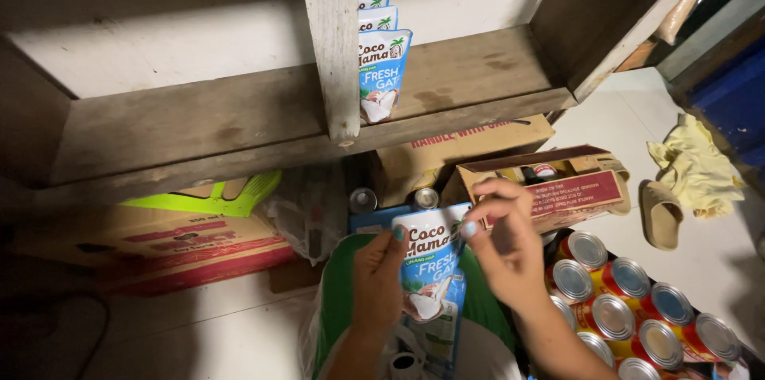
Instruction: The recorder is writing labels on product packaging and then placing the labeled items onto a grocery shelf.
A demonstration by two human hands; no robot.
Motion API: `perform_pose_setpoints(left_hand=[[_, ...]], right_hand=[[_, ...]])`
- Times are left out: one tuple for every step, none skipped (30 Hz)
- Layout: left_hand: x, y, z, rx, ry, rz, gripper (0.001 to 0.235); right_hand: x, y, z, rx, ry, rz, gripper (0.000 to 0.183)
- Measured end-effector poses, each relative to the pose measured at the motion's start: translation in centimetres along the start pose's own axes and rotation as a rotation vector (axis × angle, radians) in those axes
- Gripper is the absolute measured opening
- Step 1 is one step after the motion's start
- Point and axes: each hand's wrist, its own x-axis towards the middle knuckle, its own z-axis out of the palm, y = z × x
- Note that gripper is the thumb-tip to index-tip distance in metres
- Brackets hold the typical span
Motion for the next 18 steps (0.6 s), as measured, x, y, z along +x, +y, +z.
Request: perform_pose_setpoints(left_hand=[[0.1,-0.3,0.0,-0.015,-0.009,0.023,0.036],[0.2,-0.6,0.0,-0.030,-0.018,0.047,0.036],[0.1,-0.4,0.2,-0.030,-0.018,0.048,0.036],[0.0,-0.2,0.4,-0.031,-0.021,0.036,0.035],[-0.1,0.0,0.6,-0.031,-0.025,0.023,0.036],[0.0,-0.5,0.4,-0.032,-0.025,0.024,0.036],[0.0,-1.0,0.1,-0.031,-0.051,0.092,0.038],[0.1,-1.4,-0.1,-0.030,-0.078,0.160,0.040],[0.2,-1.7,-0.2,-0.031,-0.077,0.162,0.040],[0.3,-1.9,-0.3,-0.077,-0.101,0.163,0.040],[0.4,-2.2,-0.4,-0.122,-0.124,0.162,0.039],[0.0,-0.9,0.1,-0.123,-0.123,0.162,0.039],[-0.5,0.3,0.7,-0.050,-0.071,0.051,0.040],[-0.9,1.6,1.2,0.023,-0.022,-0.061,0.041],[-0.7,0.7,0.8,0.022,-0.022,-0.060,0.041],[-0.4,-0.2,0.4,0.023,-0.039,-0.025,0.043],[-0.2,-1.0,-0.1,0.024,-0.056,0.009,0.045],[-0.3,-0.5,0.2,0.023,-0.055,0.009,0.045]], right_hand=[[0.2,-1.1,0.3,-0.140,-0.098,-0.146,0.010],[0.4,-2.1,0.7,-0.281,-0.196,-0.293,0.011],[0.4,-2.4,0.9,-0.281,-0.197,-0.294,0.011],[0.4,-2.8,1.1,-0.328,-0.237,-0.290,0.013],[0.4,-3.1,1.3,-0.376,-0.276,-0.285,0.014],[0.6,-3.1,1.4,-0.377,-0.277,-0.286,0.014],[0.8,-3.1,1.6,-0.376,-0.310,-0.280,0.015],[0.9,-3.1,1.8,-0.375,-0.343,-0.273,0.015],[1.0,-3.0,1.8,-0.375,-0.345,-0.274,0.015],[1.0,-3.0,1.8,-0.381,-0.350,-0.250,0.016],[1.1,-2.9,1.8,-0.387,-0.355,-0.224,0.016],[1.1,-2.8,1.9,-0.388,-0.357,-0.224,0.016],[1.1,-2.7,1.9,-0.388,-0.358,-0.216,0.016],[1.1,-2.7,2.0,-0.389,-0.358,-0.208,0.016],[1.1,-2.6,2.0,-0.389,-0.359,-0.209,0.016],[1.1,-2.6,2.1,-0.415,-0.351,-0.227,0.016],[1.0,-2.6,2.2,-0.440,-0.344,-0.244,0.015],[1.0,-2.5,2.3,-0.440,-0.344,-0.244,0.015]])
